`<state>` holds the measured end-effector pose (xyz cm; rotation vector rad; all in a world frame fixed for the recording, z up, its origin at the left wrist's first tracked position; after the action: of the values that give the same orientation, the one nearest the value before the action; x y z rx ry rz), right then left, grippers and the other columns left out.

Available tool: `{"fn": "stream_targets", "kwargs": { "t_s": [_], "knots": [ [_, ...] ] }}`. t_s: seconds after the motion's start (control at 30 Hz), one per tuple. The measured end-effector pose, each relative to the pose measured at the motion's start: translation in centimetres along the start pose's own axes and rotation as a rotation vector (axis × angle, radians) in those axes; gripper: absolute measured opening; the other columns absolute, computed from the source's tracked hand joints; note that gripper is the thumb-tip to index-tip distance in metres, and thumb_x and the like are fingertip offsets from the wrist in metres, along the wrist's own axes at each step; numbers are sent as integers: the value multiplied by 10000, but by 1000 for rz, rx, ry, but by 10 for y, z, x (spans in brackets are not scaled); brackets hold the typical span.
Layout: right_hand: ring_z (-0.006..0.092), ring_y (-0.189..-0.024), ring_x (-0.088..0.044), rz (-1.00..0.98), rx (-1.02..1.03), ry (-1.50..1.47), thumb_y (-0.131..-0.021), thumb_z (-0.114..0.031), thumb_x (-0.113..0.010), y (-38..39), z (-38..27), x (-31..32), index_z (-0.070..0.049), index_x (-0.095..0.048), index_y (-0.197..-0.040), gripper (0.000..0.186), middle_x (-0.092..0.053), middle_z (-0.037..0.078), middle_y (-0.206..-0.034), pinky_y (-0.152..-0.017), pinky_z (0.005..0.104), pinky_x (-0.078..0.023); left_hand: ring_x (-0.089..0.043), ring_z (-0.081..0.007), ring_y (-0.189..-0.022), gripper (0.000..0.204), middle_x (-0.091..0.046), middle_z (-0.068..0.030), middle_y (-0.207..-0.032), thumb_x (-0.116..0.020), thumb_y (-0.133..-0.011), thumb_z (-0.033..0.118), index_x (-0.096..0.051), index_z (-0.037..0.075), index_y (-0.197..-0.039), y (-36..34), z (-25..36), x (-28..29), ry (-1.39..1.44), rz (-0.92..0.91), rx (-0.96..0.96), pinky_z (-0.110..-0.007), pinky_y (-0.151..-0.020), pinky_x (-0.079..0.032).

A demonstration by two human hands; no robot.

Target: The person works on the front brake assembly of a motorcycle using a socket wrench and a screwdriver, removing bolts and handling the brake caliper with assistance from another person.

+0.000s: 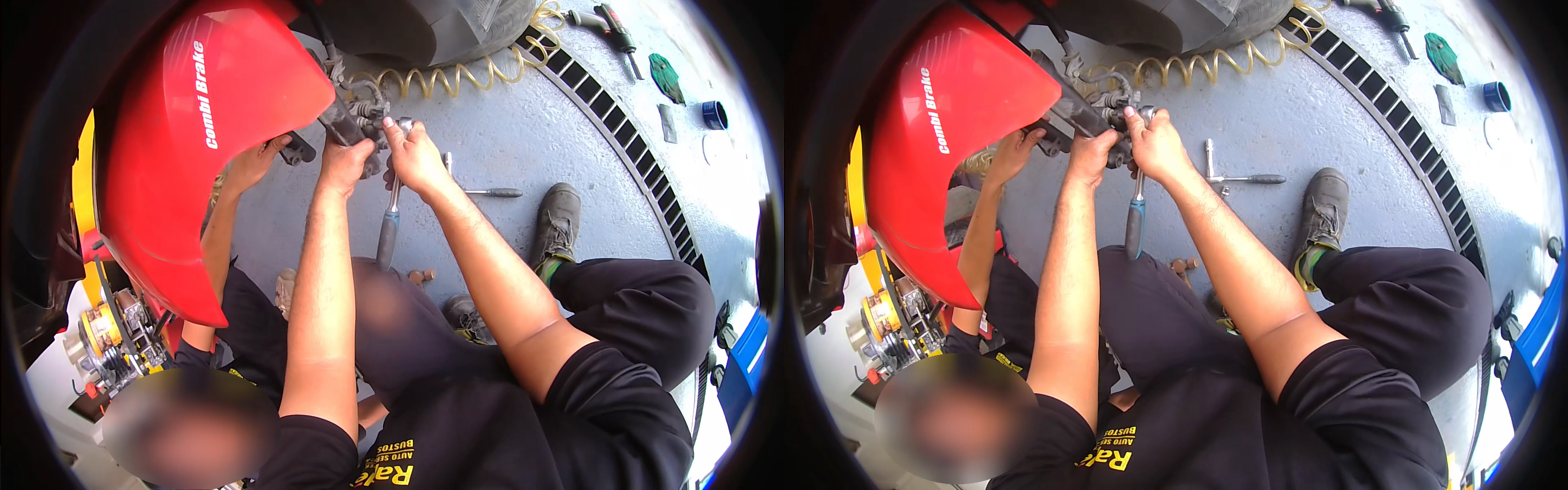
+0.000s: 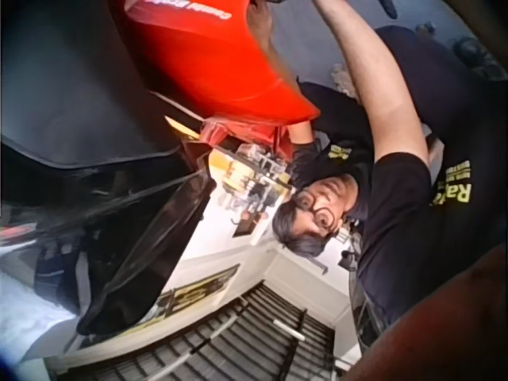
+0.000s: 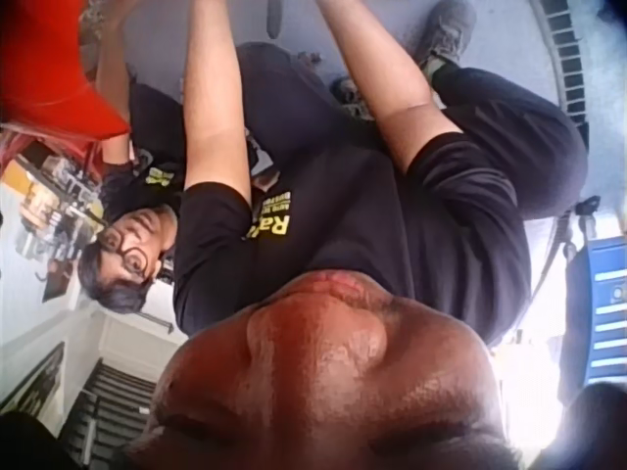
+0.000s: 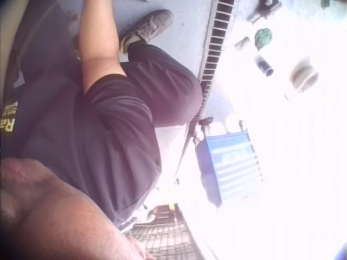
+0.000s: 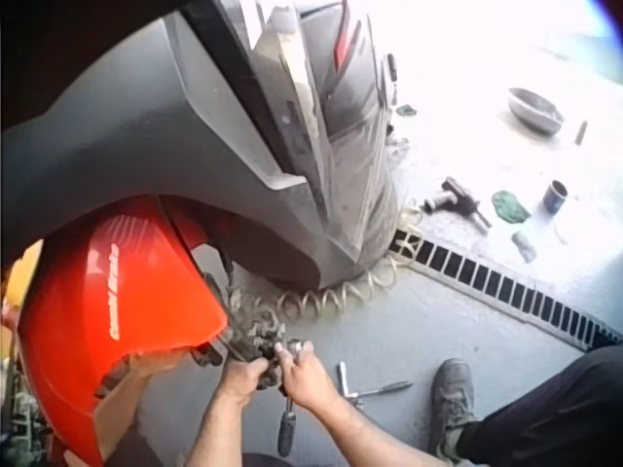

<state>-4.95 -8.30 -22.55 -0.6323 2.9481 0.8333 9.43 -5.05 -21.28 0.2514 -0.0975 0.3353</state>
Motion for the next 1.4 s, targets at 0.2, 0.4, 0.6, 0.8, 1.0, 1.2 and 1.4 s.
{"fn": "stream_targets", "kwargs": {
  "t_s": [0.2, 0.4, 0.6, 0.8, 1.0, 1.2, 1.4],
  "knots": [
    [308, -660, -689, 441, 746, 488, -969, -429, -571, -10, 21, 6, 90, -445, -1043, 540, -646, 178, -719, -616, 420, -534, -607, -121, -883, 380, -644, -19, -1002, -587, -729, -35, -604, 40, -1101, -3, -6, -7, 13, -17, -5, -280, -741, -498],
    [424, -745, -681, 1, 44, 145, -952, -449, -577, 2, -6, 2, 95, -447, -1002, 561, -658, 274, -766, -654, 463, -545, -609, -121, -860, 383, -645, -18, -983, -588, -725, -33, -606, 44, -1100, 0, -4, 4, -2, 39, -8, -276, -721, -495],
    [339, -610, -685, 299, 498, 475, -960, -467, -570, -7, 18, 6, 91, -463, -1007, 570, -652, 242, -731, -571, 426, -540, -611, -118, -845, 374, -650, -24, -980, -590, -736, -29, -605, 40, -1103, -2, -3, -9, -8, 20, -5, -273, -695, -497],
    [444, -734, -671, 111, 168, 250, -945, -453, -581, 3, -3, 2, 98, -461, -997, 566, -660, 255, -750, -645, 465, -549, -609, -113, -835, 373, -645, -19, -966, -595, -745, -23, -596, 41, -1112, 2, -1, 0, 6, 39, 2, -268, -693, -500],
    [456, -786, -668, 212, 294, 290, -957, -460, -555, -7, 12, -2, 121, -459, -1015, 592, -658, 271, -761, -688, 483, -535, -602, -105, -812, 358, -643, -17, -956, -601, -745, -22, -602, 39, -1098, -2, -7, -5, -10, 50, 11, -275, -672, -495],
    [470, -886, -653, 103, 152, 341, -946, -480, -557, -2, 6, 3, 106, -464, -1046, 601, -656, 317, -890, -758, 500, -521, -620, -147, -954, 367, -642, -34, -1058, -575, -779, -26, -598, 18, -1143, 0, -3, -1, -69, 13, 21, -299, -832, -501],
    [480, -945, -641, 77, -21, 246, -934, -509, -552, -4, -6, 1, 116, -474, -1054, 641, -654, 331, -917, -824, 501, -514, -609, -117, -827, 346, -640, -19, -952, -598, -738, -27, -603, 29, -1079, 0, -7, -1, -29, 72, 45, -281, -707, -502]
  ]
}}
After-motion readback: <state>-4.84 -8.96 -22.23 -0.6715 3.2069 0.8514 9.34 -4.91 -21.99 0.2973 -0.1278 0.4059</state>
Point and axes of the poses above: each hand's wrist, its own y-axis away from the middle knuckle, its own x-axis out of the back of the hand, z = x × y, the point moved 2 cm from there along -y, towards the middle knuckle
